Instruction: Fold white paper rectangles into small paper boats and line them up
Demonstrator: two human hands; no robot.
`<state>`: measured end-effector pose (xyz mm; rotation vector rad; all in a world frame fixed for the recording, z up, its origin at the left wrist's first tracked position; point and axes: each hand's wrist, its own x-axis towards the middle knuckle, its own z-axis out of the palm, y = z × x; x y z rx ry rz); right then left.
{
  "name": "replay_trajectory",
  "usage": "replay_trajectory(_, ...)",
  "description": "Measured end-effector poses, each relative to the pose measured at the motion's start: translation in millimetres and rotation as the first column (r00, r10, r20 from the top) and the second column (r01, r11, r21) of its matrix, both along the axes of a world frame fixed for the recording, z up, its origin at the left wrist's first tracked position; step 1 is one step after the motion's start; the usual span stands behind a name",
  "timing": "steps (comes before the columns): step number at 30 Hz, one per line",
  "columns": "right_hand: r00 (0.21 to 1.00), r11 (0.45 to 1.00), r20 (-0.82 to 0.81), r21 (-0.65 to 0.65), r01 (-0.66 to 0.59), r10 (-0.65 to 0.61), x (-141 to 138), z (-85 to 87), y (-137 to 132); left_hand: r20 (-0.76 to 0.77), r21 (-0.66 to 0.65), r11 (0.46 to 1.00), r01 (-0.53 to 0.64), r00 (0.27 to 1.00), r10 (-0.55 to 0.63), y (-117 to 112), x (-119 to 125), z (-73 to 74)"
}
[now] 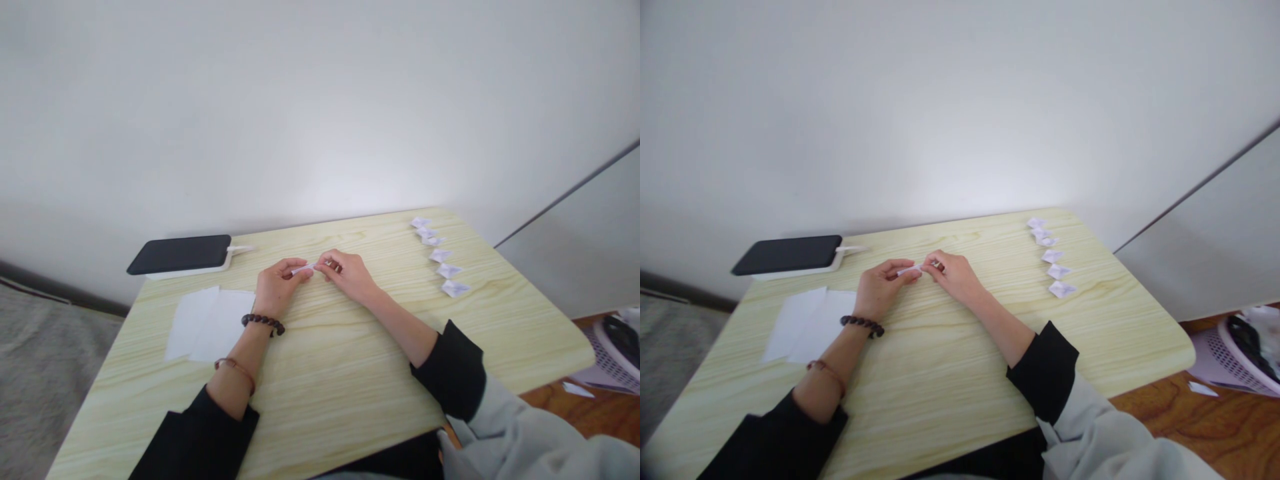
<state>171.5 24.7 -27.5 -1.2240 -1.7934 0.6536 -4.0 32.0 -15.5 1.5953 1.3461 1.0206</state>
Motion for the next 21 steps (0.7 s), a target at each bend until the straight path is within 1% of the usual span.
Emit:
replay_trajectory(3,1.0,1.0,0.001,0.004,0.011,-0.011,0,0.8,0,0.105,-0.091,0.995,0.039,0.994,-0.029,1,1,-2.5)
replay_trajectory(6,0.999,1.0,-0.037,-0.019,0.019,-0.02,-1,1.2,0,0.228,-0.142,0.985,0.096,0.972,-0.062,3,-1,-5.1)
replay_trajectory(8,0.994,0.998,-0.111,-0.057,0.001,-0.008,-2,0.4,1,0.29,-0.161,0.975,0.151,0.952,-0.099,5,-3,-5.9)
replay_trajectory(11,0.965,0.99,-0.26,-0.121,-0.072,0.038,-3,-2.2,2,0.358,-0.194,0.96,0.202,0.926,-0.123,7,-7,-5.8)
replay_trajectory(14,0.93,0.978,-0.363,-0.163,-0.129,0.062,-2,-4.2,3,0.353,-0.197,0.957,0.213,0.926,-0.133,8,-9,-6.0)
replay_trajectory(16,0.918,0.974,-0.393,-0.183,-0.134,0.053,-1,-4.5,3,0.271,-0.135,0.973,0.189,0.951,-0.147,8,-10,-6.1)
replay_trajectory(18,0.913,0.972,-0.407,-0.197,-0.131,0.04,-1,-4.1,3,0.143,-0.004,0.989,0.145,0.979,-0.143,6,-10,-5.9)
replay_trajectory(19,0.911,0.971,-0.411,-0.201,-0.13,0.037,0,-3.7,3,0.086,0.073,0.988,0.135,0.986,-0.142,6,-10,-5.5)
replay_trajectory(21,0.907,0.97,-0.419,-0.204,-0.133,0.037,1,-3.1,4,0.002,0.213,0.964,0.157,0.987,-0.161,5,-11,-4.4)
